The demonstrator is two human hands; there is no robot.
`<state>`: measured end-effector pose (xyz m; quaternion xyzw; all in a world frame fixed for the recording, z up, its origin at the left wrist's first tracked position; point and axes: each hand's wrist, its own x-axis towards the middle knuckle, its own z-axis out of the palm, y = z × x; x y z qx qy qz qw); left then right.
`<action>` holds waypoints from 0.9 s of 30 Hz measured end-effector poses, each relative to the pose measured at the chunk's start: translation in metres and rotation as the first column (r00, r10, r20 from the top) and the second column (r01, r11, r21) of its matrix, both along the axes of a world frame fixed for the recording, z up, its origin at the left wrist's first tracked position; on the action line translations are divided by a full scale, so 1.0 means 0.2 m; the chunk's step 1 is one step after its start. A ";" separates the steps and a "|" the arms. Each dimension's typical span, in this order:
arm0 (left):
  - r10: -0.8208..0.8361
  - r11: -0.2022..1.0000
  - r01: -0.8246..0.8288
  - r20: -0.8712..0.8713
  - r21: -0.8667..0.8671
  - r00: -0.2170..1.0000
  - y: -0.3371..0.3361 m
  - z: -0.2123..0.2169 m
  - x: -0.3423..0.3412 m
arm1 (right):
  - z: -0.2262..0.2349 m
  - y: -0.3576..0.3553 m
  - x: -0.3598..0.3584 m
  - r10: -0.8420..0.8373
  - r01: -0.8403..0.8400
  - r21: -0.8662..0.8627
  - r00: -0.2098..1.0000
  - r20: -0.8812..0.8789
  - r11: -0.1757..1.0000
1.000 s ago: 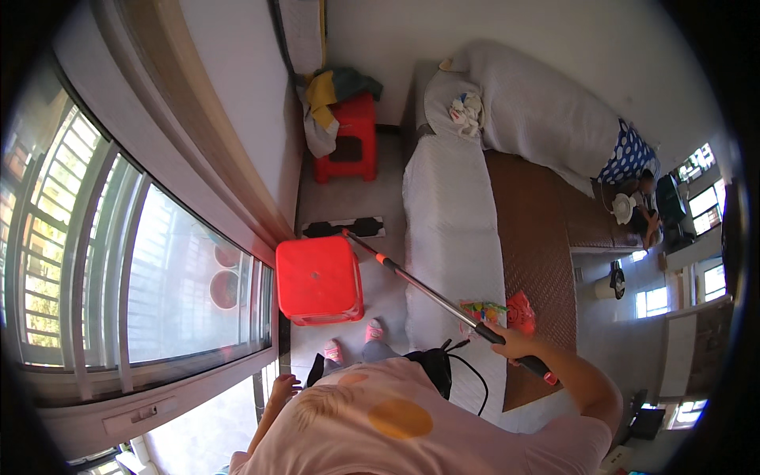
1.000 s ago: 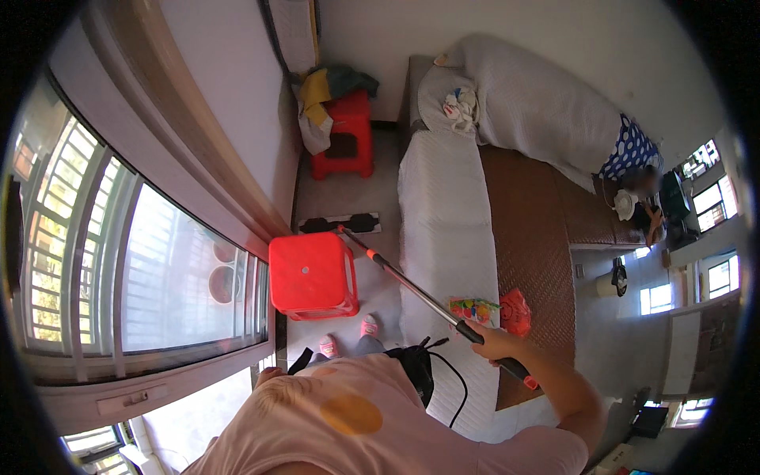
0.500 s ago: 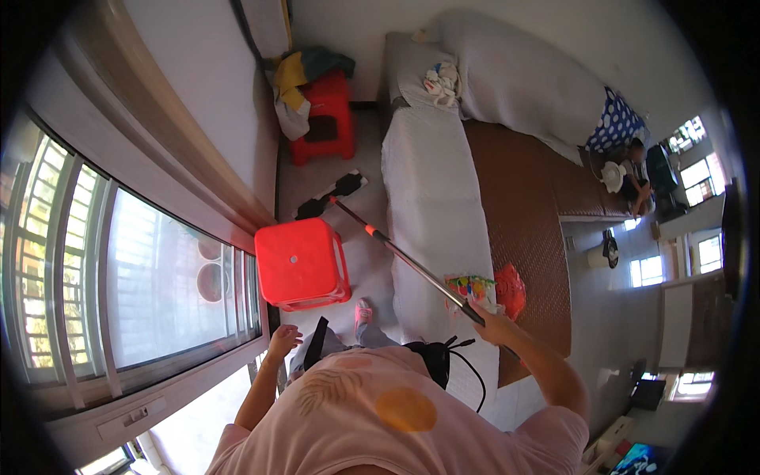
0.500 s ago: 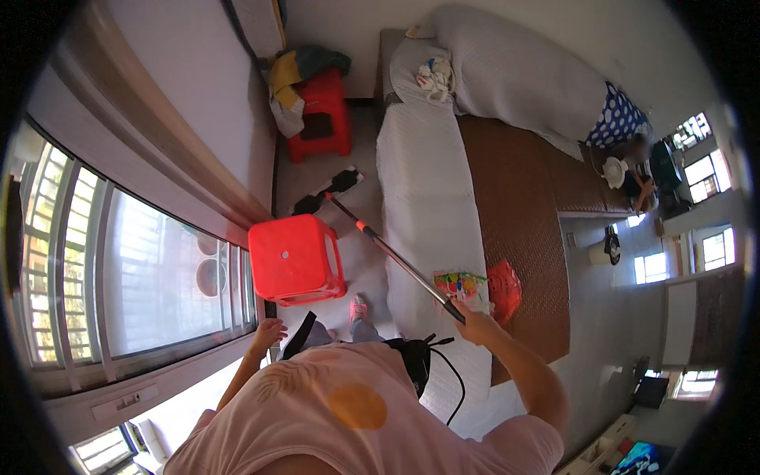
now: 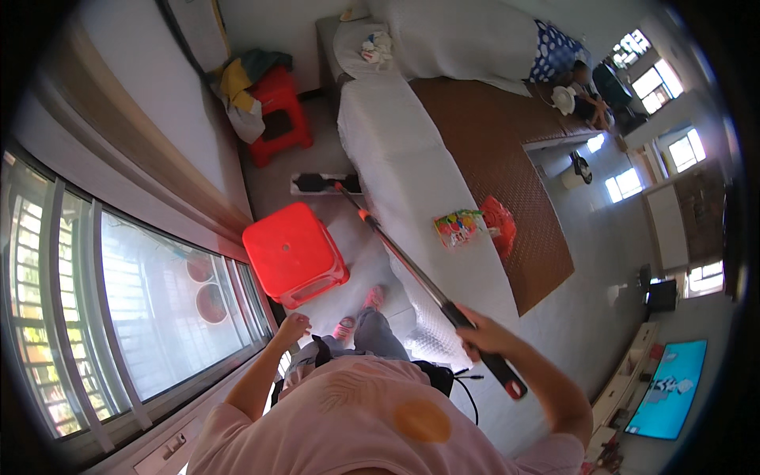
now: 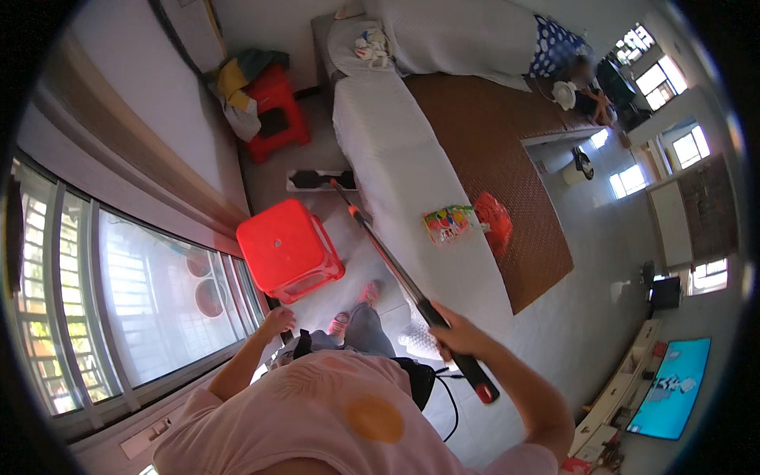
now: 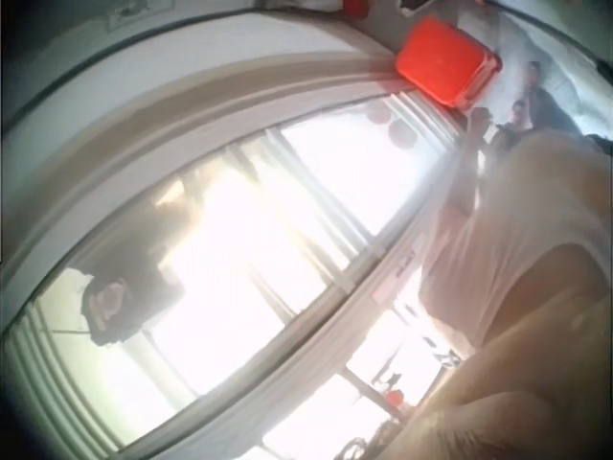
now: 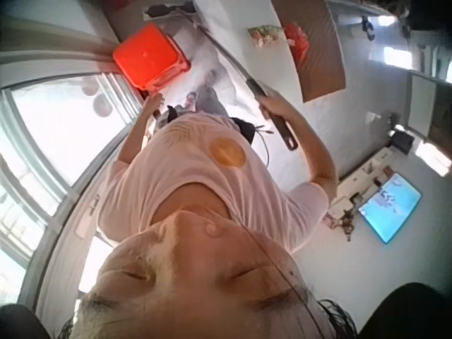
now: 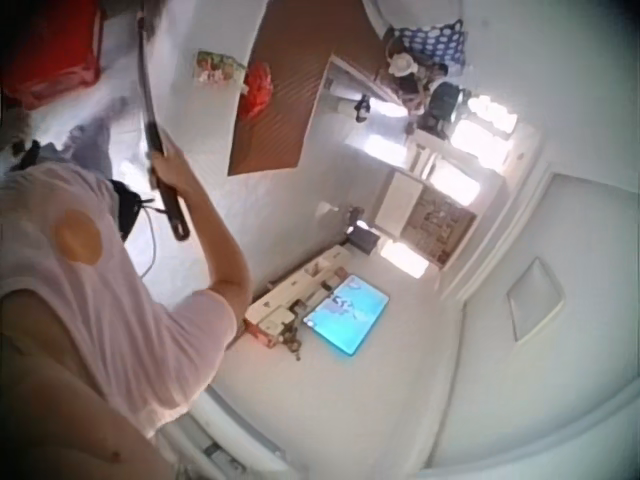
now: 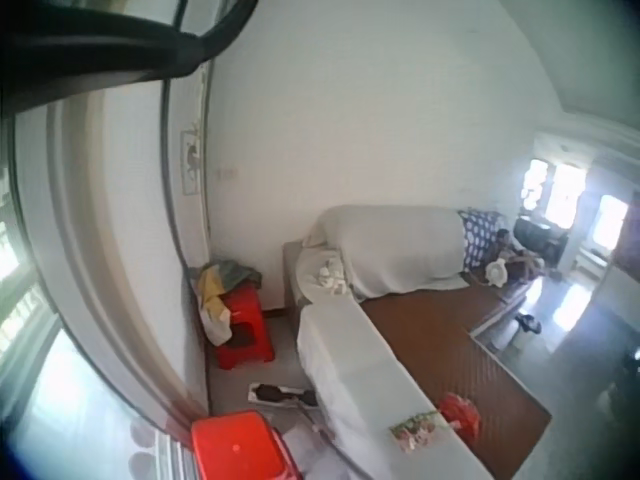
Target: The person mops the tiled floor of a living room and dining area using a flat mop. They move around furniture, including a TV stand, sofa, and dining table, to clean different sections of the floor.
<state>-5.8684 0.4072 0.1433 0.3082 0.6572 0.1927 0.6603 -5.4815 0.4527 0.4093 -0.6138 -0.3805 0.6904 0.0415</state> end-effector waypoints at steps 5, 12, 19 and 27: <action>-0.134 0.983 0.130 0.025 0.133 0.991 0.04 0.08 0.09 | -0.19 0.32 -0.31 -0.296 0.240 -0.191 0.878 -0.376 0.952; -0.159 0.987 0.159 0.036 -0.006 0.987 -0.07 0.13 0.12 | -0.07 0.63 -0.58 -0.648 0.365 -0.560 0.599 -0.471 0.744; 0.001 0.998 -0.014 0.246 0.054 0.969 0.11 0.27 0.34 | -0.27 0.66 -0.55 -0.783 0.353 -0.740 0.503 -0.366 0.573; 0.258 0.966 -0.211 0.535 -0.149 0.804 0.38 0.40 0.56 | -0.39 0.16 -0.59 -0.607 0.383 -0.490 0.645 -0.464 0.783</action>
